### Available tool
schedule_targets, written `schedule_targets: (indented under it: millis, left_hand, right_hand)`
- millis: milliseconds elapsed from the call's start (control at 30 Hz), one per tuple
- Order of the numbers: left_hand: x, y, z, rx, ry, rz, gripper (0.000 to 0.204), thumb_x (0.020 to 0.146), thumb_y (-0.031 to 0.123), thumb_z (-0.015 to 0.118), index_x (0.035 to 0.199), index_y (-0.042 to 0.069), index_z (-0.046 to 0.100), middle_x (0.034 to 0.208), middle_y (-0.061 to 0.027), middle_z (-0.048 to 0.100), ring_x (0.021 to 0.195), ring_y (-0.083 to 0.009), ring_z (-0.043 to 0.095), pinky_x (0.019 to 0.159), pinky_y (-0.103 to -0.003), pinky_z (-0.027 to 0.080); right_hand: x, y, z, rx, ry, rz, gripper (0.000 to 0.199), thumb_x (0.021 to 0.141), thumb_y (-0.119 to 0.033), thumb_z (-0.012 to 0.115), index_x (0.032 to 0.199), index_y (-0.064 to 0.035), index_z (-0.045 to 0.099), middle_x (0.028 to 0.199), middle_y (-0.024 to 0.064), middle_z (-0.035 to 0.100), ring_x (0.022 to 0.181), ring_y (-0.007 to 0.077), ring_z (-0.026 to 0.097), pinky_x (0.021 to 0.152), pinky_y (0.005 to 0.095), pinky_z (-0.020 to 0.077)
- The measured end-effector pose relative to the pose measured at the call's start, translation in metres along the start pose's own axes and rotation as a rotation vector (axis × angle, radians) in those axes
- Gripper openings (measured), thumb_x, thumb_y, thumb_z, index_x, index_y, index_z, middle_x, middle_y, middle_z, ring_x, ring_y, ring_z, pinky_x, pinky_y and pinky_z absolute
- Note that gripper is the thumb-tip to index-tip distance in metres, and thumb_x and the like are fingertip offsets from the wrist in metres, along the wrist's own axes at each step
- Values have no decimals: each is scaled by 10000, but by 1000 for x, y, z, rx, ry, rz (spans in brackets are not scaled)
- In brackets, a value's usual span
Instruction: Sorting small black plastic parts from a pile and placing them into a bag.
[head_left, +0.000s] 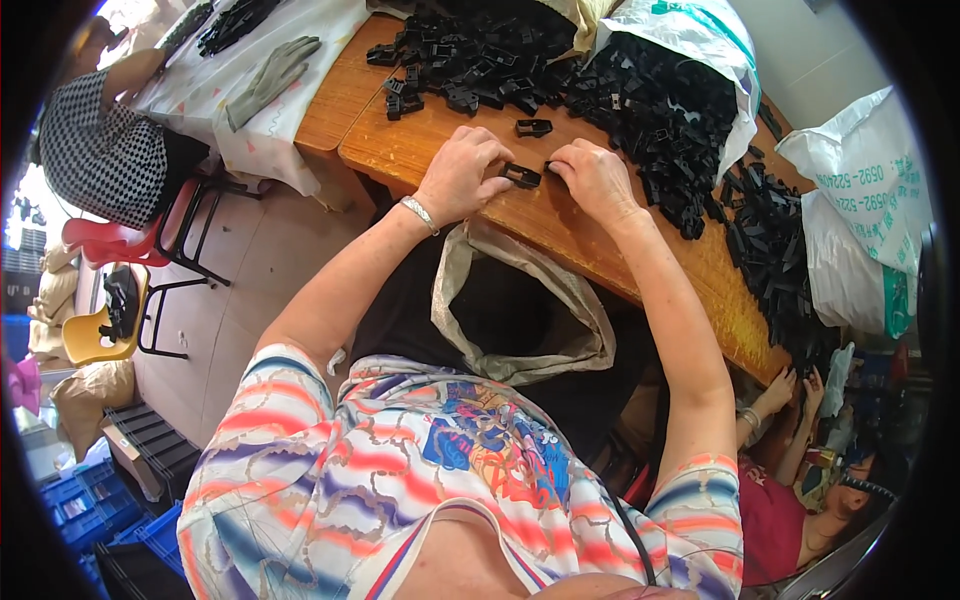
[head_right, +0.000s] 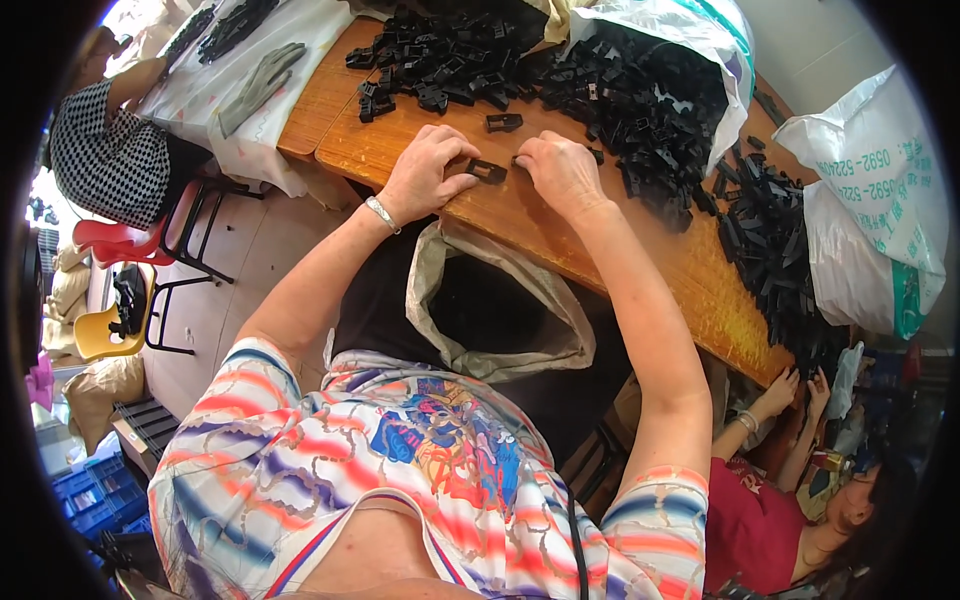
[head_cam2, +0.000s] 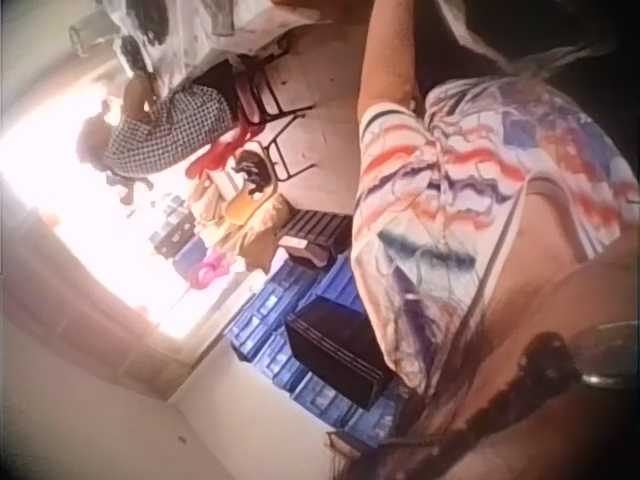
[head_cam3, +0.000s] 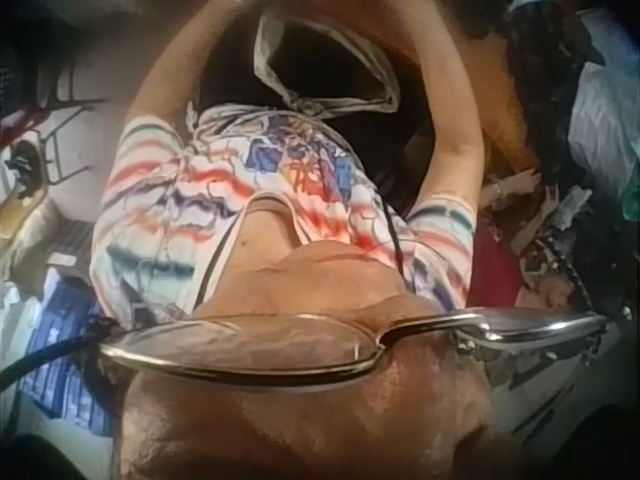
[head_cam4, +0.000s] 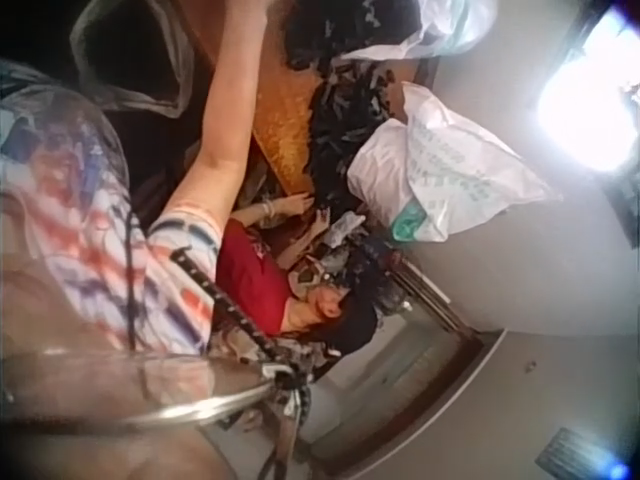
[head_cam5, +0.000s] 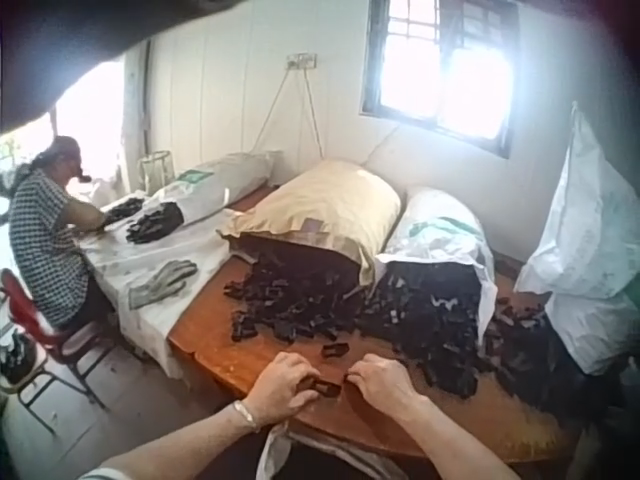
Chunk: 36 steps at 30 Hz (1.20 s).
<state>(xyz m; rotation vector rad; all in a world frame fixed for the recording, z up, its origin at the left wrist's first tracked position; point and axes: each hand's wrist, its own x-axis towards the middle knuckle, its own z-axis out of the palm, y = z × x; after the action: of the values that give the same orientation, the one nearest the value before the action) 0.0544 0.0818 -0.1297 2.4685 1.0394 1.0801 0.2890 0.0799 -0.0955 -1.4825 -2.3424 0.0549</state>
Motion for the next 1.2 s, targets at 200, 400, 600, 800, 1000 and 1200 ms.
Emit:
schedule_targets:
  millis: [200, 400, 600, 800, 1000, 1200]
  left_hand:
    - [-2, 0, 0, 2, 21, -12, 289, 747, 138, 780, 1001, 55, 669, 954, -82, 602, 964, -285, 546, 869, -375, 466]
    - [0, 1, 1, 9, 12, -27, 276, 744, 143, 781, 984, 60, 675, 943, -77, 607, 961, -280, 549, 874, -374, 464]
    - [0, -1, 1, 10, 0, -34, 276, 733, 147, 785, 972, 58, 679, 949, -74, 612, 966, -278, 551, 879, -375, 461]
    - [1, 0, 0, -14, -14, -58, 266, 724, 148, 788, 954, 63, 685, 944, -65, 617, 971, -276, 551, 883, -375, 459]
    - [2, 0, -1, 5, -15, -24, 252, 729, 163, 779, 943, 64, 689, 951, -66, 621, 981, -277, 547, 903, -375, 453]
    - [12, -11, -24, -268, -371, -53, 296, 791, 199, 735, 1049, 57, 697, 1006, -92, 649, 992, -252, 594, 915, -352, 474]
  right_hand:
    - [-12, -11, -10, 31, 8, 101, 197, 882, -240, 671, 987, -82, 724, 933, 126, 664, 874, 337, 665, 769, 427, 535]
    - [-21, -13, -5, -35, 34, 131, 229, 811, -155, 747, 1025, -80, 716, 953, 120, 662, 879, 329, 670, 767, 414, 541]
    - [-15, -47, 1, 217, 124, 29, 215, 781, -111, 755, 987, -61, 720, 930, 112, 653, 826, 321, 665, 728, 403, 538]
    - [-13, -52, 6, 171, 85, 25, 221, 781, -123, 745, 992, -65, 714, 906, 106, 619, 767, 318, 660, 705, 408, 541]
    - [-25, -62, 27, -117, 94, -123, 297, 852, -40, 572, 1132, 59, 593, 1028, 154, 549, 953, 300, 596, 723, 382, 559]
    - [-55, -70, 15, 124, 84, -10, 279, 783, -98, 725, 1057, -64, 685, 878, 139, 592, 782, 361, 650, 683, 435, 538]
